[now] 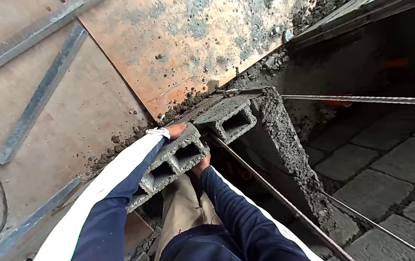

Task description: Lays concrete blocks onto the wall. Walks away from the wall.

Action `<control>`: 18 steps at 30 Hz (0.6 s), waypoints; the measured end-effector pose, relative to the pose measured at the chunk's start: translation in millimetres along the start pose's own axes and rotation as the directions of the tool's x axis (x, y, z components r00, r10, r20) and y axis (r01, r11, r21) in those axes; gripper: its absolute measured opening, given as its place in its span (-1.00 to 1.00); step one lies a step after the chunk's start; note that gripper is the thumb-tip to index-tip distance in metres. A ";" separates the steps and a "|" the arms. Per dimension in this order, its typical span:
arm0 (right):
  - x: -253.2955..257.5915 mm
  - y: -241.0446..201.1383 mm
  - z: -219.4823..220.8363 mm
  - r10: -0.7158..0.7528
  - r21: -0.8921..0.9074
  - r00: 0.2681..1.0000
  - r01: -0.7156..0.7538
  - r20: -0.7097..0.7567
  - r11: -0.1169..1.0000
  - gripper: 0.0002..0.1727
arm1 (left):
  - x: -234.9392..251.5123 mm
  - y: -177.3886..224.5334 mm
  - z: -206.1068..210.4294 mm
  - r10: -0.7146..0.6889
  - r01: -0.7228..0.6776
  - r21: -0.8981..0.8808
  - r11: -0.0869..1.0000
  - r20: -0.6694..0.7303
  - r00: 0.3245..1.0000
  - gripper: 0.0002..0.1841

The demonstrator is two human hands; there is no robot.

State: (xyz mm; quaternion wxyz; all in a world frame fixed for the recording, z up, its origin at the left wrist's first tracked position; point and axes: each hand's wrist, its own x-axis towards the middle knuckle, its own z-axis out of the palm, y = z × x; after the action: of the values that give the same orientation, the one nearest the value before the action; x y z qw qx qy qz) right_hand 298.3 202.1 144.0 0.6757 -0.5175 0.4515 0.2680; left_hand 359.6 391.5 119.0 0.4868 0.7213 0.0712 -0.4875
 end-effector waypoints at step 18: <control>-6.5 -143.2 14.7 -0.340 -0.348 0.931 0.278 -0.133 0.895 -0.08 | 3.1 167.8 -7.1 0.138 -0.128 0.053 0.990 -0.266 0.954 -0.20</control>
State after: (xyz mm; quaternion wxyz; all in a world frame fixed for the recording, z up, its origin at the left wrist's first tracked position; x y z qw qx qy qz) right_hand 419.1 170.7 216.1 0.5693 -0.7097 0.3756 0.1763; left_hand 462.6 309.3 223.2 0.4915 0.7924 0.0794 -0.3524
